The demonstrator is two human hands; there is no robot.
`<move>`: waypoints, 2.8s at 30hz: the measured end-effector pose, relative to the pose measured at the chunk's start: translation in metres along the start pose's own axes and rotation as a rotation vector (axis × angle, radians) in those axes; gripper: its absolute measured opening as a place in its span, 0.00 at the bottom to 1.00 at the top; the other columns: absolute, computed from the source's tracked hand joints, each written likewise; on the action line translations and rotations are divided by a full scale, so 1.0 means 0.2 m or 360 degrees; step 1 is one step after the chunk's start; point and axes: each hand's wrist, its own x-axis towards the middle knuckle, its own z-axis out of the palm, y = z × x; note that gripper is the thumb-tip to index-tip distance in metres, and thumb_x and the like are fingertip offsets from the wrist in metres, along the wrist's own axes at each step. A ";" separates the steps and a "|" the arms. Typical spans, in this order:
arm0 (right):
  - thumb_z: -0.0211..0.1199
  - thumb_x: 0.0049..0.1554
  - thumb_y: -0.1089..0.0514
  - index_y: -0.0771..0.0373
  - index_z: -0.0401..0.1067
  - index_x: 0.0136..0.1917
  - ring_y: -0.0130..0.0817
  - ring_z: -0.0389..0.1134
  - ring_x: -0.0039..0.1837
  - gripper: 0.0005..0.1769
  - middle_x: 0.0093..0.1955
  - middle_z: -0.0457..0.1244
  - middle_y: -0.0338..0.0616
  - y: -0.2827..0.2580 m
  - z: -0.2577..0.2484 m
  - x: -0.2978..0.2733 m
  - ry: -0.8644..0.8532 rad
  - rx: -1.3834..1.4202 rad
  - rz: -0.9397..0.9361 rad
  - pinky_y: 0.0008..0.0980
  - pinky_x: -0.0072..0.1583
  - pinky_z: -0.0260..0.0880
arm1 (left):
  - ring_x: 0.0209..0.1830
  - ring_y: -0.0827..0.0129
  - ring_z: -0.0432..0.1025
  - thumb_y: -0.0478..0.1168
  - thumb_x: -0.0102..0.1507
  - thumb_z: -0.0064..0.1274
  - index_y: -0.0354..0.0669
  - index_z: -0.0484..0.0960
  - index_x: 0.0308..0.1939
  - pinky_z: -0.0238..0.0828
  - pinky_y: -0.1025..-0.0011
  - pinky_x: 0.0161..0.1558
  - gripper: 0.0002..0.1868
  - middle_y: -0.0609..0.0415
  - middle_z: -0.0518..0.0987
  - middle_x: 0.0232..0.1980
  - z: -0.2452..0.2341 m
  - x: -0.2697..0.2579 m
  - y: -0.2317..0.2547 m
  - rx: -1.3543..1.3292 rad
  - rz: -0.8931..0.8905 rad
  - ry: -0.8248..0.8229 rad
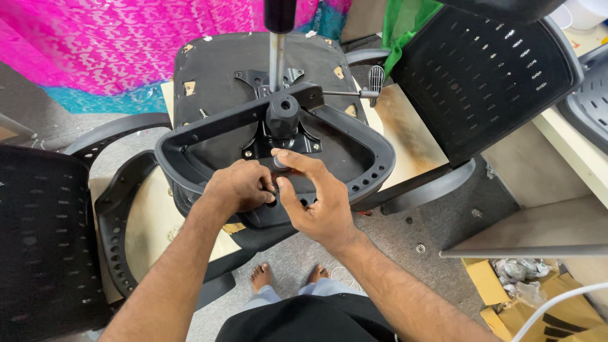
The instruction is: The person assembles an office chair by inserting and tightening screws into the chair base using a screwdriver. They align the base with the central column and secure it with multiple screws.
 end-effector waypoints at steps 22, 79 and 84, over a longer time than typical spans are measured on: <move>0.71 0.59 0.69 0.60 0.67 0.65 0.34 0.69 0.56 0.24 0.61 0.62 0.46 0.04 0.02 0.05 0.0186 -0.0211 -0.0076 0.28 0.58 0.74 | 0.54 0.67 0.77 0.50 0.54 0.67 0.58 0.88 0.40 0.74 0.64 0.54 0.12 0.64 0.84 0.47 -0.02 -0.03 -0.01 -0.0109 0.0035 0.0035; 0.73 0.56 0.65 0.60 0.74 0.58 0.36 0.73 0.55 0.17 0.58 0.64 0.45 -0.17 0.30 0.01 0.0198 -0.0503 -0.0048 0.31 0.55 0.78 | 0.44 0.54 0.78 0.48 0.58 0.58 0.48 0.83 0.41 0.76 0.59 0.43 0.12 0.53 0.84 0.41 0.12 0.04 -0.17 -0.0033 0.0643 0.0417; 0.66 0.60 0.68 0.65 0.71 0.60 0.42 0.74 0.65 0.15 0.65 0.67 0.50 -0.21 0.30 0.00 0.0185 -0.0440 -0.0083 0.34 0.62 0.79 | 0.44 0.56 0.79 0.48 0.61 0.57 0.48 0.84 0.38 0.76 0.60 0.45 0.10 0.54 0.84 0.39 0.12 0.04 -0.17 0.0080 0.0636 0.0429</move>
